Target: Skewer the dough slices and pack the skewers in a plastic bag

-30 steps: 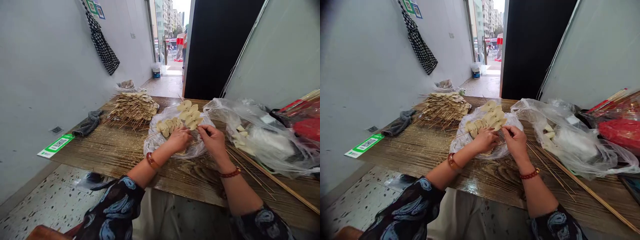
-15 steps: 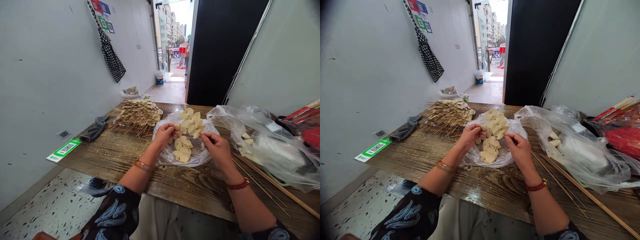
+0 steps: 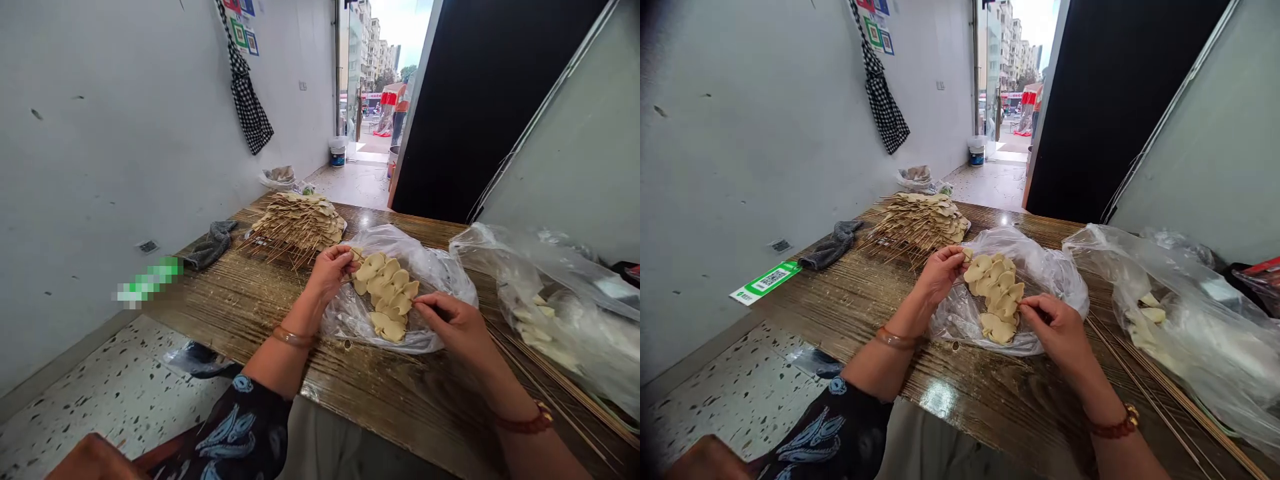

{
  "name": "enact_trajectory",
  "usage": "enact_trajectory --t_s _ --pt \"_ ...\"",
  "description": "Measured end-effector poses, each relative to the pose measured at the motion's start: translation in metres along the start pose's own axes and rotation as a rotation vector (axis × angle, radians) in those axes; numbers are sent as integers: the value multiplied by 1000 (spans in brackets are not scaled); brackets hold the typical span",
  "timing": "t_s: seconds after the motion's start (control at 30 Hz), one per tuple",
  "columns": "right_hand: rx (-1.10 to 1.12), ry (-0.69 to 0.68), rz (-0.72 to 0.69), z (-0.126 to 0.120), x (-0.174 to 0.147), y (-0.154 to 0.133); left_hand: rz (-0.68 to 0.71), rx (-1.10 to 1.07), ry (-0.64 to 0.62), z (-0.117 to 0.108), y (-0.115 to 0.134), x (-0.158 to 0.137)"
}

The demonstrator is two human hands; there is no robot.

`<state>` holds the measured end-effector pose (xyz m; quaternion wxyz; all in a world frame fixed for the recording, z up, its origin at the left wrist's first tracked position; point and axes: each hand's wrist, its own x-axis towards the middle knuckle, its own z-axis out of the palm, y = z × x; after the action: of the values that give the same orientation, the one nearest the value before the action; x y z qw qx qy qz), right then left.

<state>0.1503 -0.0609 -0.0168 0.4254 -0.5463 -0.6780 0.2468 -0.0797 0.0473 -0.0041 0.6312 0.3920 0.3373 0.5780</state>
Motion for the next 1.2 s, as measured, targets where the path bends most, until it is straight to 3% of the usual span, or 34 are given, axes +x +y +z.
enact_trajectory --t_s 0.27,0.5,0.87,1.2 --pt "-81 -21 1 1 -3 5 152 99 105 -5 8 0" --pt "-96 17 4 3 -2 9 190 164 100 -1 10 -4" --pt "-165 48 4 1 -1 8 125 84 37 2 9 -7" --pt "-222 62 -96 1 -1 6 132 139 90 -2 6 -4"
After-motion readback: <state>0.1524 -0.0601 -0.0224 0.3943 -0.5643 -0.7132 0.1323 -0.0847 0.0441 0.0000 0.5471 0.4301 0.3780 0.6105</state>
